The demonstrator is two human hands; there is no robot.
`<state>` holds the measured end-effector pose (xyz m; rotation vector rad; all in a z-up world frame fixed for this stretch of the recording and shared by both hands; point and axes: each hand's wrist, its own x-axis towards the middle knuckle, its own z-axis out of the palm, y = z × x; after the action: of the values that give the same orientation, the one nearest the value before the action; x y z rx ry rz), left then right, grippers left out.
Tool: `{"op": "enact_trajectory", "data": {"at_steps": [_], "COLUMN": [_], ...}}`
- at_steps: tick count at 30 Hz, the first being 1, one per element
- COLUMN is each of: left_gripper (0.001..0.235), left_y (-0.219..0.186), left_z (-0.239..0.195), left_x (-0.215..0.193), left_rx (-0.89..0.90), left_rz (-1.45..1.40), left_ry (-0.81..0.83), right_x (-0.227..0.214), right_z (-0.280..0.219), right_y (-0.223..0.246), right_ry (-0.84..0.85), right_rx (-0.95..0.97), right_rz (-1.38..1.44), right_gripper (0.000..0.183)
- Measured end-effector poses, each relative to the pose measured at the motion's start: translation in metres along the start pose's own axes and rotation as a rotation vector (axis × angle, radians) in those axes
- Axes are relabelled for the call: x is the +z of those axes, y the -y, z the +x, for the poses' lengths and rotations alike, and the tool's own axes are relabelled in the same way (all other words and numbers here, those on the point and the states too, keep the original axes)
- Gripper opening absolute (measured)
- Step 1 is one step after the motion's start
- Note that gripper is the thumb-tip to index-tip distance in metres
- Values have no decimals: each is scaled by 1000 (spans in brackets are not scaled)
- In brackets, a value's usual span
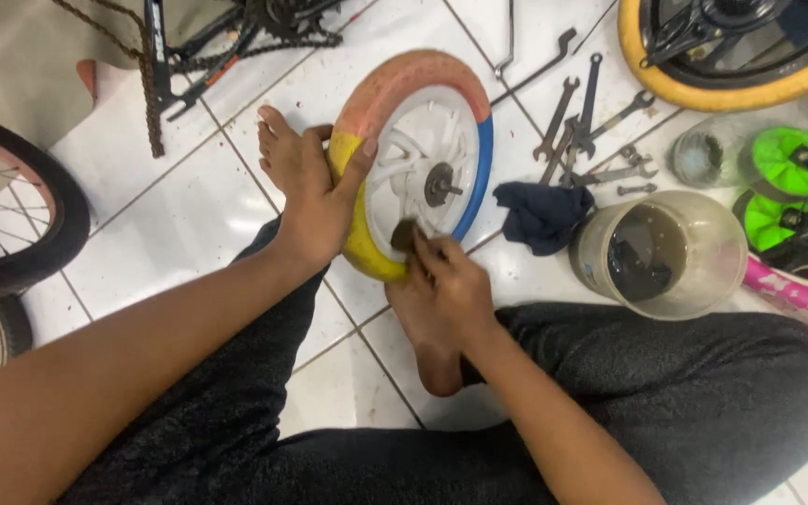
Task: The person sits on the floor and cleans a bicycle wheel with a colorful tire using a dark cloth. They wipe the hub, spokes, and rim of the wheel while rotating it to access different areas. Various tools and another wheel are visible on the floor nearby.
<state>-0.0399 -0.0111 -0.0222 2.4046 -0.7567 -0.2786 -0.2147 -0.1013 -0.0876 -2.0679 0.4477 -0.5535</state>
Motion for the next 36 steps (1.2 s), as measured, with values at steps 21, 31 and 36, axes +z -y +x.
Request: {"op": "enact_trajectory", "data": {"at_steps": [21,31,36], "left_gripper": [54,53,58], "left_y": [-54,-47,-50], "left_z": [-12,-16,-16], "left_x": [-30,-28,-32], "left_rx": [-112,-139,-61], "left_rz": [-284,-296,-224], "left_ry": [335,357,429], "right_x": [-14,-36,-11], "right_z": [28,21,6], "right_y": [59,10,4], "right_ry": [384,86,90], "right_rx": [180,151,-74], "right_rz": [-419,70,-600], "right_gripper": [51,28,34]}}
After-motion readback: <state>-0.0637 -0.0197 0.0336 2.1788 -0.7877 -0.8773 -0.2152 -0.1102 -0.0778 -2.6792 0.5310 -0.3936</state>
